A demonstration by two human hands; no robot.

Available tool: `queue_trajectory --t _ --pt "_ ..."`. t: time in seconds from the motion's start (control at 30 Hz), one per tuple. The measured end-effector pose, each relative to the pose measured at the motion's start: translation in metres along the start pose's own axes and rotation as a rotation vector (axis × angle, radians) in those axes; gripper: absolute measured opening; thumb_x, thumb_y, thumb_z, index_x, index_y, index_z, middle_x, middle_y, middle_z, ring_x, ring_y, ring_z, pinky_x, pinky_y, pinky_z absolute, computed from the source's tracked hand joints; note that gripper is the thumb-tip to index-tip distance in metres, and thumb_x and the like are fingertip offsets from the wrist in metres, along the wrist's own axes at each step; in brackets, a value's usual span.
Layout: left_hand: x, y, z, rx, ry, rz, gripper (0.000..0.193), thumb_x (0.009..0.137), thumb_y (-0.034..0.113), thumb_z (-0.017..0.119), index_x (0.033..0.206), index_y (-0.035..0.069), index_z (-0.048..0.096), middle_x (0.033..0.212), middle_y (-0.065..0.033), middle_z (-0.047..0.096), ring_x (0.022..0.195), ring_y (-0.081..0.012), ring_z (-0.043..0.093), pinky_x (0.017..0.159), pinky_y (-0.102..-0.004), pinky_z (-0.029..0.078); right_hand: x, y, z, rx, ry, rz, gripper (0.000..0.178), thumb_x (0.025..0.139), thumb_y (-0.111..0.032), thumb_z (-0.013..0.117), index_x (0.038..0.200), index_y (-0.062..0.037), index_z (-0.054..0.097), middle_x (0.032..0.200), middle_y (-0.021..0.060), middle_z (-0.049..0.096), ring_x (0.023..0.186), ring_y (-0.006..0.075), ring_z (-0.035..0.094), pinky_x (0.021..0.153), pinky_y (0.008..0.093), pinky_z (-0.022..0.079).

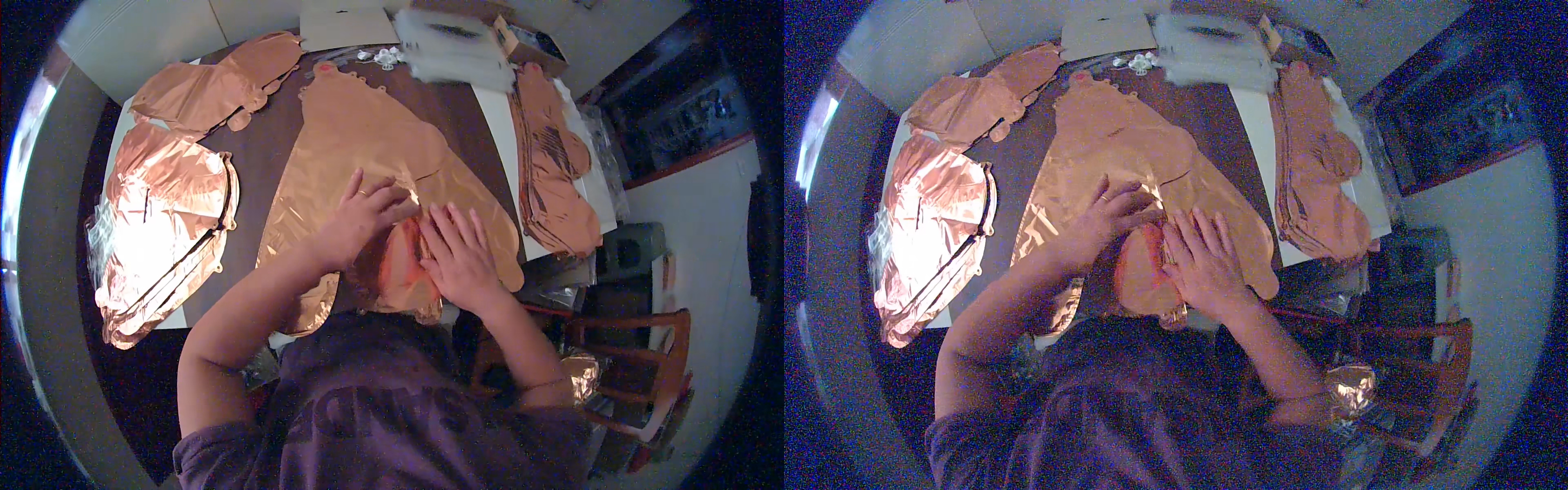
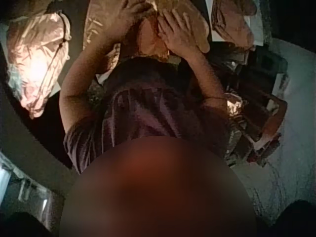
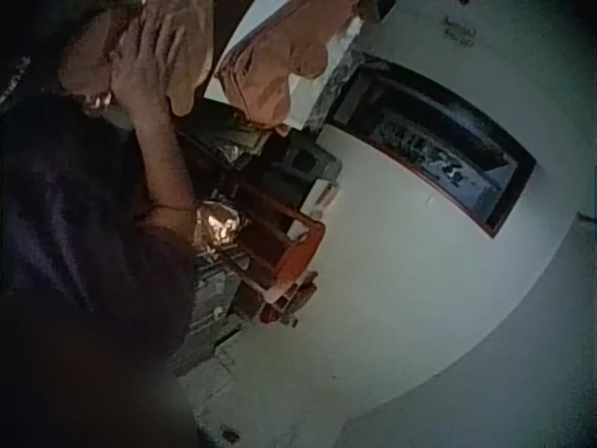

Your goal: Folding foil letter balloons and placing them into cardboard packaging sleeves.

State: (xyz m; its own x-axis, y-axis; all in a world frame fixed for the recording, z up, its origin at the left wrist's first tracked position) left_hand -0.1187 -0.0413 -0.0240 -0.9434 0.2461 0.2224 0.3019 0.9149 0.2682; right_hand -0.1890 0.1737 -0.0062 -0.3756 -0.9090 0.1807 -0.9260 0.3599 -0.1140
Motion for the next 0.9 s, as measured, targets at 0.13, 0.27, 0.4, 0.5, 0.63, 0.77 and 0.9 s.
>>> queue_trajectory --t 0.13,0.27,0.4,0.5,0.63,0.77,0.9 --pt "0.006 -0.004 -0.021 -0.692 0.294 -0.153 0.029 0.089 0.010 0.057 0.117 0.004 0.062 0.117 -0.0134 0.061 0.122 -0.0325 0.050 0.110 -0.0493 0.030 0.004 -0.002 -0.005 -0.005 -0.049 0.010 0.058 0.086 -0.031 0.062 0.136 -0.0044 0.048 0.145 0.0155 0.041 0.134 0.0372 0.035 0.113 0.0542 0.021" --pt "0.013 0.036 -0.039 -0.226 0.170 0.184 0.039 0.084 0.014 0.062 0.122 0.004 0.059 0.124 -0.0122 0.058 0.122 -0.0315 0.049 0.111 -0.0518 0.030 0.002 0.001 -0.001 -0.004 -0.060 0.018 0.057 0.087 -0.032 0.060 0.135 -0.0040 0.049 0.145 0.0165 0.040 0.135 0.0377 0.034 0.113 0.0537 0.021" --pt "0.007 0.031 0.000 -0.087 0.117 0.079 0.048 0.081 0.017 0.064 0.127 0.004 0.056 0.127 -0.0100 0.057 0.126 -0.0303 0.046 0.112 -0.0520 0.028 0.002 0.001 0.000 -0.064 -0.048 -0.005 0.054 0.087 -0.033 0.060 0.132 -0.0038 0.052 0.144 0.0166 0.041 0.134 0.0373 0.036 0.113 0.0532 0.022" --pt "0.005 0.027 0.003 -0.102 0.081 0.025 0.051 0.083 0.019 0.064 0.131 0.006 0.054 0.130 -0.0080 0.056 0.128 -0.0285 0.045 0.113 -0.0522 0.026 -0.001 0.004 0.002 -0.057 0.008 -0.020 0.055 0.086 -0.034 0.061 0.131 -0.0040 0.053 0.143 0.0162 0.042 0.133 0.0369 0.037 0.112 0.0529 0.023" --pt "0.004 0.026 0.004 -0.116 0.088 0.015 0.051 0.084 0.022 0.063 0.132 0.009 0.053 0.132 -0.0060 0.055 0.128 -0.0267 0.045 0.114 -0.0539 0.024 -0.015 0.004 -0.002 -0.072 0.025 -0.114 0.062 0.081 -0.038 0.066 0.131 -0.0033 0.053 0.141 0.0153 0.044 0.132 0.0356 0.038 0.111 0.0528 0.026" --pt "0.003 0.025 0.004 -0.100 0.060 0.011 0.049 0.084 0.023 0.063 0.131 0.009 0.054 0.132 -0.0049 0.055 0.129 -0.0262 0.044 0.114 -0.0543 0.023 -0.040 -0.005 -0.015 0.008 -0.070 -0.169 0.065 0.075 -0.034 0.072 0.129 -0.0009 0.054 0.139 0.0151 0.048 0.130 0.0344 0.041 0.109 0.0528 0.030" --pt "0.004 0.026 0.002 -0.169 0.023 -0.018 0.047 0.085 0.020 0.062 0.130 0.010 0.055 0.137 -0.0057 0.052 0.132 -0.0287 0.042 0.115 -0.0565 0.019 -0.058 -0.004 -0.012 0.061 -0.048 -0.193 0.064 0.075 -0.030 0.072 0.129 -0.0003 0.054 0.138 0.0160 0.048 0.128 0.0339 0.045 0.108 0.0512 0.032"
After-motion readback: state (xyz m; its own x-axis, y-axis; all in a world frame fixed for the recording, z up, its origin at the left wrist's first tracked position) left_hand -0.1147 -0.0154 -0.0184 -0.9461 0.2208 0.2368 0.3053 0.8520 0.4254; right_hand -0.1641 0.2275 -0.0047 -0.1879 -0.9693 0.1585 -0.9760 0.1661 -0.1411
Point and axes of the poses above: each hand's wrist, its own x-axis towards the middle knuckle, its own z-axis out of the palm, y = z × x, the point moved 1 cm from there along x, towards the middle knuckle
